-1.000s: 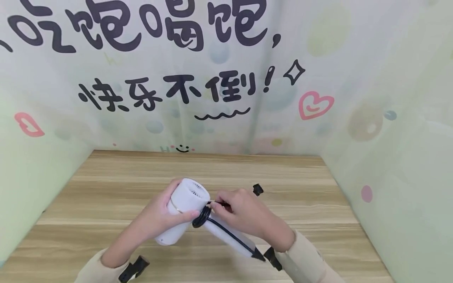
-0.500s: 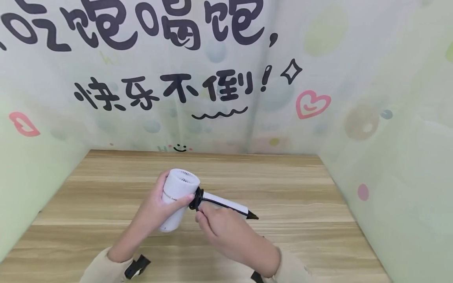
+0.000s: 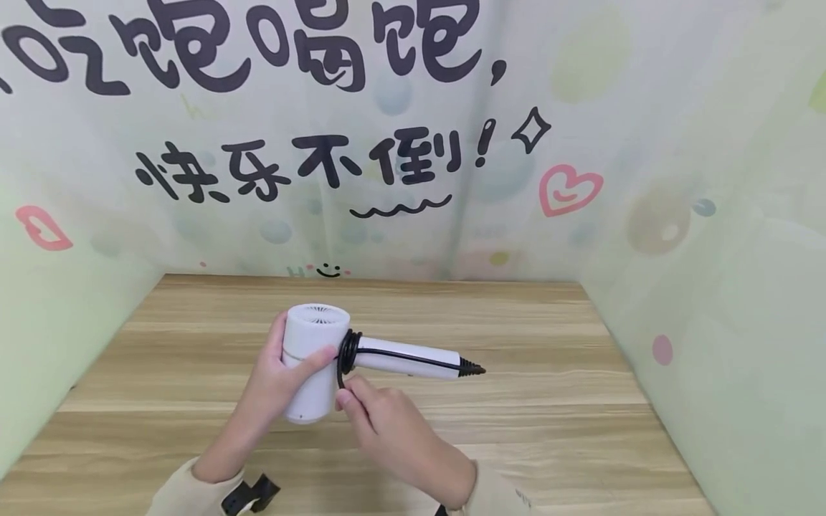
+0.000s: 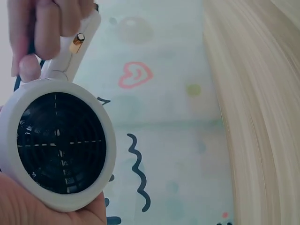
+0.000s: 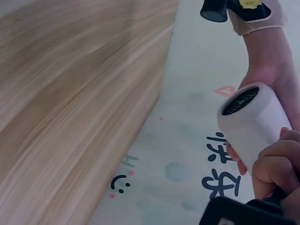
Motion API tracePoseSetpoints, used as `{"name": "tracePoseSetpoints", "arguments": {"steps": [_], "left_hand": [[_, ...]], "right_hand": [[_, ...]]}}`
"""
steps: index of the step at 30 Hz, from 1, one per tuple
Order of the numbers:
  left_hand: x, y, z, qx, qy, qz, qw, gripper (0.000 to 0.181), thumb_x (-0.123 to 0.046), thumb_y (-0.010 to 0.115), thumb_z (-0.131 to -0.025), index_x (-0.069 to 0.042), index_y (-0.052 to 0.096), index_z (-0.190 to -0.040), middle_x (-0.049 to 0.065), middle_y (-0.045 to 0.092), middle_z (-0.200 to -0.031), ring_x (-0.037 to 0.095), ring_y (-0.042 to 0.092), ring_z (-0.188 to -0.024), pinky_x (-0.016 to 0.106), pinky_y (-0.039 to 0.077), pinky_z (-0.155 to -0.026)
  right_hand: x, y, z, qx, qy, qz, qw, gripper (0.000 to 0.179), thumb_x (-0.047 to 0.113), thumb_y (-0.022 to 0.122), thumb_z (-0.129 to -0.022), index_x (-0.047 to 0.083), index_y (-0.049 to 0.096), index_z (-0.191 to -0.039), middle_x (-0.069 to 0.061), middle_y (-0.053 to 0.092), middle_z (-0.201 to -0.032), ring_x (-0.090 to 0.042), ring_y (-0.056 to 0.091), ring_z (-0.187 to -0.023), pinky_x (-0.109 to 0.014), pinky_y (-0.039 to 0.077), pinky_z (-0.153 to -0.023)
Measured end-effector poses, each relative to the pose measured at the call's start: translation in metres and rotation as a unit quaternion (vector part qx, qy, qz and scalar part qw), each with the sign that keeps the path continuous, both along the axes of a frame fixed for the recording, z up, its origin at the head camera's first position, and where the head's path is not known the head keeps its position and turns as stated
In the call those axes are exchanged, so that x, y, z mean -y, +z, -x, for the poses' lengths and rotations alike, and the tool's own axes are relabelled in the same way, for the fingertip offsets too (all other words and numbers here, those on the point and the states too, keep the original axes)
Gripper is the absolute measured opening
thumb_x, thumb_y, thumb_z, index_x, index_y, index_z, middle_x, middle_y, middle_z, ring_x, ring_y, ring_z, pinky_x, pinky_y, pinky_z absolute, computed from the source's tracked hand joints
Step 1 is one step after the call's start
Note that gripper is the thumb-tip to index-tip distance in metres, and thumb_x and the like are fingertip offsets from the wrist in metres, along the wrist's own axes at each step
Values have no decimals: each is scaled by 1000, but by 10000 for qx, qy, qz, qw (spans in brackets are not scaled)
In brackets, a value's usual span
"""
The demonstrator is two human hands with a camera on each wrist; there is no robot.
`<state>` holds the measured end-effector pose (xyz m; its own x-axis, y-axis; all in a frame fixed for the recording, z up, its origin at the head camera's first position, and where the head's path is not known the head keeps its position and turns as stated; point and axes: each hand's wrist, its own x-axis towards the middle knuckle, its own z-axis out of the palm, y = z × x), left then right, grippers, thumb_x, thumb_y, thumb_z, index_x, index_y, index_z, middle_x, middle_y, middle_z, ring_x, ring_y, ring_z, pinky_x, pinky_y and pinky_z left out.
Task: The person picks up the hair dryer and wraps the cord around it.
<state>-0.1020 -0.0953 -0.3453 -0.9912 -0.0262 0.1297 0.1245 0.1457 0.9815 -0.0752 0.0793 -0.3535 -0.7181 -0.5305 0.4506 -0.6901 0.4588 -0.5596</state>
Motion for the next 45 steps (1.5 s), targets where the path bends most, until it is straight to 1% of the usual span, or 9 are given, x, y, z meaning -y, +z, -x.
{"name": "tracePoseSetpoints", "arguments": {"steps": [5,14,25,32,36,37,41,43,45], "left_hand": [[0,2,-1,25,-50,-284,9996,62,-15,71,-78,-19,38,-131,11,57,-109,20,58,-85,34,50,-72],[-3,10,-9,226,-312,-783,9962,57,-13,67,-82,-16,38,-130,15,55,-110,20,57,-87,35,50,-73],[-1,9,-11,402,-471,-967,9934,54,-14,64,-83,-15,37,-130,14,55,-105,20,60,-82,36,51,-69],[1,11,-14,639,-629,-1283,9877,51,-13,62,-83,-13,38,-128,12,55,-103,20,60,-80,36,51,-68],[2,11,-15,801,-845,-1393,9834,48,-16,61,-84,-13,38,-127,11,57,-99,21,61,-78,37,52,-66],[3,11,-14,828,-918,-1418,9821,48,-17,60,-84,-12,38,-126,11,57,-99,21,62,-78,38,52,-66],[5,10,-14,860,-1184,-1453,9785,49,-20,59,-85,-10,37,-126,9,58,-96,21,62,-77,38,52,-65],[7,9,-14,885,-1337,-1435,9766,50,-22,59,-85,-9,35,-126,8,57,-95,20,62,-77,38,52,-64],[10,8,-14,919,-1542,-1366,9742,52,-23,59,-85,-8,34,-128,7,57,-94,19,62,-76,38,53,-64]], "right_hand": [[0,-5,9,10,61,190,9998,16,10,48,-96,12,58,-84,9,41,-57,7,27,-53,-10,32,-48],[-8,-5,20,969,89,84,9952,29,23,50,-96,15,57,-68,8,45,-58,5,33,-53,-15,35,-49],[-25,2,24,51,180,-836,9963,29,28,53,-94,18,50,-67,12,43,-61,5,35,-56,-12,35,-52],[-28,0,28,-1628,469,-1240,9777,25,33,42,-98,15,58,-91,9,50,-76,-1,46,-71,-15,42,-68],[-30,4,31,-2898,395,-1287,9476,31,35,39,-99,11,58,-104,7,56,-86,-2,51,-83,-16,42,-79],[-31,6,31,-3484,215,-1433,9261,34,37,38,-99,10,58,-107,6,58,-91,-2,53,-87,-15,42,-82],[-37,11,34,-5565,-668,-2011,8034,43,38,35,-100,7,53,-123,4,61,-99,-1,54,-87,-14,43,-80],[-42,12,34,-4704,-186,-2032,8586,33,29,40,-100,9,57,-120,3,64,-93,2,53,-78,-10,43,-71],[-46,12,37,-2904,680,-1588,9412,20,18,45,-96,11,61,-106,5,58,-73,2,44,-62,-10,39,-56]]}}
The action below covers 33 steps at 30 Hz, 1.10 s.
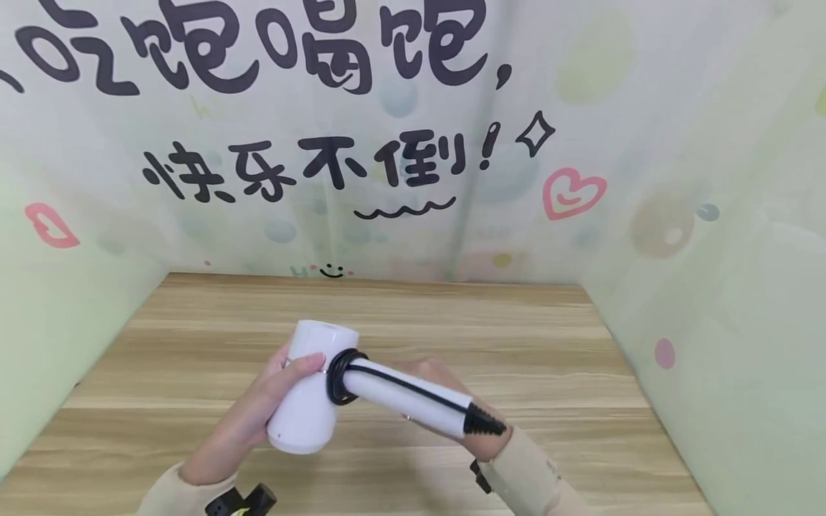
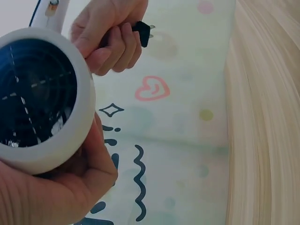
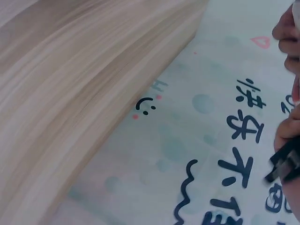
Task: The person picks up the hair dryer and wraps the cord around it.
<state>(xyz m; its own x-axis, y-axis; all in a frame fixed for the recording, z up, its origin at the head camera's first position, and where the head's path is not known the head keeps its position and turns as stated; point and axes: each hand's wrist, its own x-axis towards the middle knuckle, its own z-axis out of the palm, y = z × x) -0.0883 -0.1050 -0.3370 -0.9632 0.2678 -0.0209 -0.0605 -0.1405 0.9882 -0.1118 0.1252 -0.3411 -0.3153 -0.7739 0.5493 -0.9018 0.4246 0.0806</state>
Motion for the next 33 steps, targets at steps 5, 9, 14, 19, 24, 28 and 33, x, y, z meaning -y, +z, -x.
{"name": "tracePoseSetpoints", "arguments": {"steps": [5,9,14,19,24,28,33], "left_hand": [[5,-1,0,-86,-649,193,9977,57,-24,60,-86,-6,32,-132,6,58,-93,20,63,-77,38,54,-64],[7,-1,1,-356,-1035,362,9933,60,-26,63,-85,-3,32,-131,6,59,-95,20,63,-78,38,54,-64],[7,-1,1,-777,-1309,781,9853,56,-25,65,-84,-5,37,-128,12,57,-98,22,62,-79,39,55,-63],[1,-3,-2,-938,-1290,1604,9741,60,-26,70,-82,-14,37,-131,14,59,-101,21,62,-81,36,54,-63],[-5,-3,-4,-825,-985,2113,9689,68,-30,73,-79,-18,35,-134,11,60,-100,19,61,-79,32,53,-61],[-7,-4,-4,-731,-720,2228,9695,69,-32,73,-78,-18,35,-135,11,60,-99,18,61,-76,32,53,-58],[-11,-8,0,-549,-250,2299,9713,73,-35,74,-77,-18,35,-136,11,60,-99,18,61,-74,31,52,-56]], "right_hand": [[-6,-1,7,2157,217,363,9755,12,6,56,-83,18,57,-83,11,53,-68,5,45,-60,-9,39,-53],[-6,3,9,1758,-62,420,9835,12,18,68,-81,19,58,-75,14,55,-64,8,43,-57,-7,36,-52],[-9,14,5,2079,-507,527,9754,21,29,74,-76,20,56,-69,16,53,-59,9,38,-53,-7,33,-47],[-11,31,-2,3341,-649,697,9377,18,26,73,-80,16,57,-81,12,54,-67,4,44,-59,-15,41,-51],[-16,41,-8,3813,-537,717,9201,12,20,69,-84,18,58,-86,9,59,-78,0,50,-67,-19,48,-57],[-16,46,-15,3754,-619,582,9230,9,16,67,-85,16,60,-91,7,63,-86,0,50,-67,-20,48,-55],[-13,46,-22,3208,-790,283,9434,17,16,66,-86,11,62,-102,3,67,-97,-1,56,-75,-18,50,-63]]}}
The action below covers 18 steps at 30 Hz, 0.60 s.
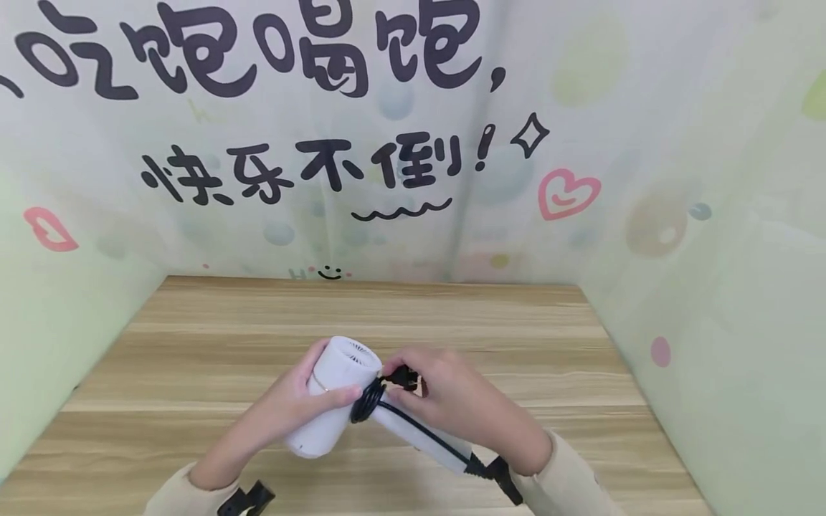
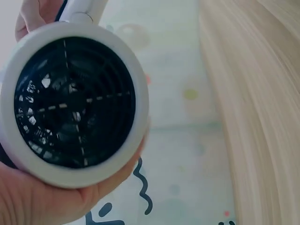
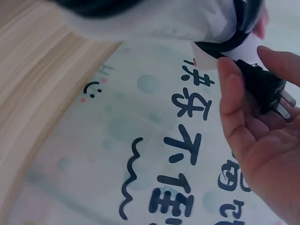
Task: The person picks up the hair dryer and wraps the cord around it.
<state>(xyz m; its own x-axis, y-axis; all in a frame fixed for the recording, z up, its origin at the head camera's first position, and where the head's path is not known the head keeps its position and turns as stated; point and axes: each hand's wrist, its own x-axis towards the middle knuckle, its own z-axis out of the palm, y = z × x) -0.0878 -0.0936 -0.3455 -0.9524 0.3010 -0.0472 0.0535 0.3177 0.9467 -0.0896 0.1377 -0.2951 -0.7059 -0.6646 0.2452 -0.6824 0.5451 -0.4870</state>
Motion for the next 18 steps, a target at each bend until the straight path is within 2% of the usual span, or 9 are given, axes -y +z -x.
{"name": "tracePoseSetpoints", "arguments": {"steps": [6,10,14,16,18], "left_hand": [[-3,-6,6,61,721,-46,9974,77,-36,75,-75,-18,35,-137,12,60,-99,20,61,-74,32,53,-56],[-3,-11,9,184,897,-278,9954,76,-36,72,-78,-16,31,-139,16,59,-102,21,62,-76,34,53,-58],[-3,-16,14,552,929,-946,9896,71,-33,67,-83,-16,27,-140,19,58,-104,22,62,-77,37,54,-60],[-3,-19,17,824,880,-1384,9830,67,-31,64,-86,-15,27,-139,19,57,-105,22,62,-78,38,54,-62],[-2,-22,19,1132,781,-1765,9746,62,-31,62,-88,-15,27,-137,19,57,-105,23,62,-79,39,54,-64]], "right_hand": [[5,-8,-5,-560,-76,-244,9981,28,15,66,-86,8,60,-113,-1,67,-106,-11,63,-92,-23,53,-74],[13,-18,-7,-664,-639,-94,9957,32,27,66,-86,11,61,-114,1,68,-104,-8,64,-88,-25,53,-74],[21,-32,-7,-1055,-1109,-72,9882,43,30,71,-81,10,58,-117,0,68,-104,-12,64,-90,-30,53,-77],[23,-40,-5,-1483,-1204,-250,9813,51,27,76,-77,9,55,-119,-2,67,-106,-17,64,-95,-34,51,-83],[25,-50,-3,-2017,-1264,-491,9700,60,25,80,-71,7,51,-121,-3,67,-107,-19,63,-97,-36,49,-86]]}}
